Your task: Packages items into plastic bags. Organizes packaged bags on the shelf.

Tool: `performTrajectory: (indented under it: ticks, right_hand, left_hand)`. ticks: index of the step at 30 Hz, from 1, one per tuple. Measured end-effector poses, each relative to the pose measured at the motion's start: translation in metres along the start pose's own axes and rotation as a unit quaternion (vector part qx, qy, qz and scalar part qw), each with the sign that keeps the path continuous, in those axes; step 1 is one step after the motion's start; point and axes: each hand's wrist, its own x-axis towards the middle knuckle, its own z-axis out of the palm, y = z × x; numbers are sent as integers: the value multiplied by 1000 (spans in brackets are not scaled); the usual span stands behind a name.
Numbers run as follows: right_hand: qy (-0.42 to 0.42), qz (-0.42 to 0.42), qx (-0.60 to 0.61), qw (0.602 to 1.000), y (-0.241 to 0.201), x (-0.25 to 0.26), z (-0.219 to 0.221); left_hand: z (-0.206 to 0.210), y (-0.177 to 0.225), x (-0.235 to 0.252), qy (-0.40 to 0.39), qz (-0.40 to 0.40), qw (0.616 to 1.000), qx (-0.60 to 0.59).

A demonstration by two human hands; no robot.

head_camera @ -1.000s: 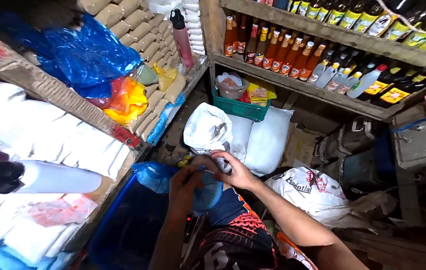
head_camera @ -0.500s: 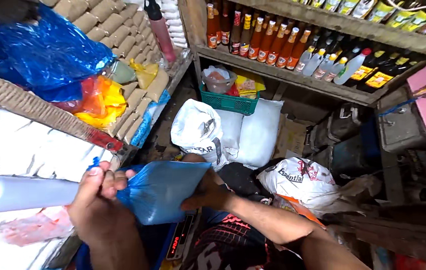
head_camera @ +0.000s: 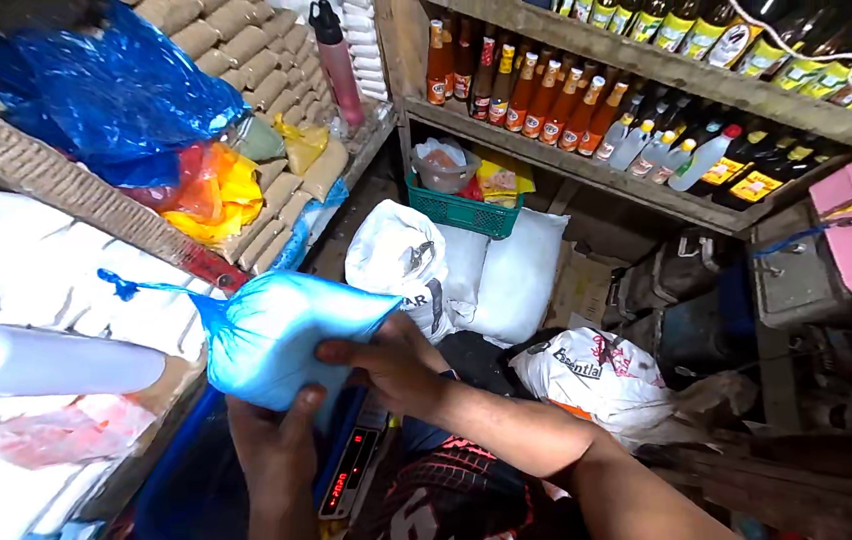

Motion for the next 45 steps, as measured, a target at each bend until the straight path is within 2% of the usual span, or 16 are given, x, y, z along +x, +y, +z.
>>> performTrajectory:
  ticks: [2, 7, 10, 13, 17, 20, 23, 27, 29, 31, 34, 36, 40, 45]
  right_hand:
    - [13, -8, -5, 1000, 3, 4, 7]
    - [31, -42, -31, 998, 19, 7, 14]
    - [-6, -59, -116, 992, 17, 7, 14]
    - [-96, -63, -283, 952, -1, 12, -2]
    - [-153, -39, -448, 880, -11, 32, -12]
    - [-198, 27, -466, 862, -10, 41, -1]
    - [-171, 33, -489, 855, 0, 41, 2]
    - [-138, -34, -560, 816, 10, 38, 12]
    - [-198, -16, -483, 853, 18, 45, 13]
    - [-262, 52, -374, 888, 20, 52, 18]
    - [-231, 104, -314, 915, 31, 56, 30]
    - [-201, 112, -306, 924, 40, 57, 39]
    - [-178, 123, -297, 930, 61, 60, 53]
    - [-180, 112, -316, 925, 87, 59, 71]
  left_hand:
    - [4, -1, 3, 42, 15, 999, -11]
    - [-2, 2, -2, 79, 14, 996, -45]
    - [-9, 0, -7, 100, 11, 992, -73]
    - [-30, -1, -10, 111, 6, 991, -74]
    - [-59, 1, -15, 100, -7, 995, 1]
    - [-62, 5, -22, 77, -17, 996, 49]
    - [-67, 11, -27, 83, -26, 992, 94]
    - [-79, 17, -30, 99, -34, 989, 104]
    - [-86, 19, -32, 95, -32, 990, 98]
    - [-94, 20, -34, 84, -34, 991, 102]
    - [-100, 23, -38, 95, -54, 988, 111]
    - [-106, 29, -39, 100, -67, 986, 116]
    - [-125, 45, -40, 54, -78, 991, 91]
    - [-141, 37, -43, 170, -74, 980, 69]
